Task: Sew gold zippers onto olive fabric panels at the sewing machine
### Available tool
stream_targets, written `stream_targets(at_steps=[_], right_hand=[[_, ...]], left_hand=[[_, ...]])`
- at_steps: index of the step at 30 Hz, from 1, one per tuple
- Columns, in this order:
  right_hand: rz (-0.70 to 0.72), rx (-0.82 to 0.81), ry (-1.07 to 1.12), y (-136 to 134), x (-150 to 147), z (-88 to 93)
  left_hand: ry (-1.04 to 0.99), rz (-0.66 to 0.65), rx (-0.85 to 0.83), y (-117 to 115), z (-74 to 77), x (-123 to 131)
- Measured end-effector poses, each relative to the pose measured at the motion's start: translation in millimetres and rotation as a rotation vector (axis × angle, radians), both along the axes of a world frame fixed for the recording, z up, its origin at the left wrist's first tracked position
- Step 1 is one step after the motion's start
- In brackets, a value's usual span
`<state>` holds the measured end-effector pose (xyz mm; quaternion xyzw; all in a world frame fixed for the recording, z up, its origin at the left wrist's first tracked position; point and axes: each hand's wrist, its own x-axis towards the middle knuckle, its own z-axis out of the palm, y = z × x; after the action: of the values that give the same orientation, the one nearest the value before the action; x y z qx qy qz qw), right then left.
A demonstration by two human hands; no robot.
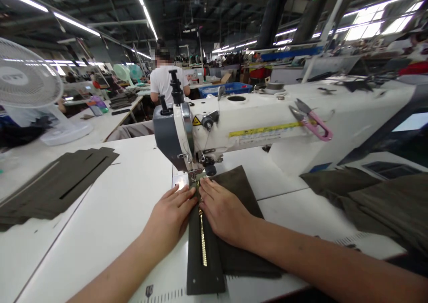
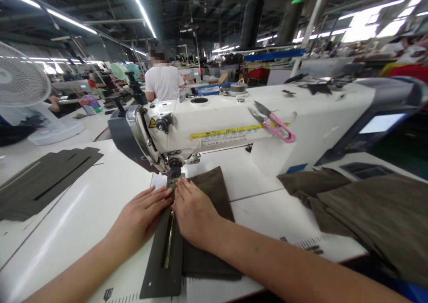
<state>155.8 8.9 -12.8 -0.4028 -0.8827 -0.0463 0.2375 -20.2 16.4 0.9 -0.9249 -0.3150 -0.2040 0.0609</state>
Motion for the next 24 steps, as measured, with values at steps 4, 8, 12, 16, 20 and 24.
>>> stream_targets(at_steps=[4, 8, 12, 16, 20, 24], right_hand=[[0.013, 0.009, -0.015, 1, 2, -1.5], [0.038, 0.051, -0.047, 3, 5, -4.2], [0.07, 0.094, -0.037, 6, 8, -6.6], [0.099, 0.092, 0.016, 10, 9, -6.7], [0.106, 0.043, 0.071, 17, 11, -4.9], [0.172, -0.043, 0.195, 23, 16, 0.1]], left_hand=[[-0.001, 0.023, -0.037, -2, 1.3, 2], [0.006, 0.065, -0.088, -6, 3.3, 6], [0.011, 0.067, -0.112, -7, 3.6, 8], [0.028, 0.066, -0.122, -2, 3.3, 9], [0.038, 0.06, -0.139, 3, 3.4, 9], [0.039, 0.069, -0.129, 5, 3.1, 8]])
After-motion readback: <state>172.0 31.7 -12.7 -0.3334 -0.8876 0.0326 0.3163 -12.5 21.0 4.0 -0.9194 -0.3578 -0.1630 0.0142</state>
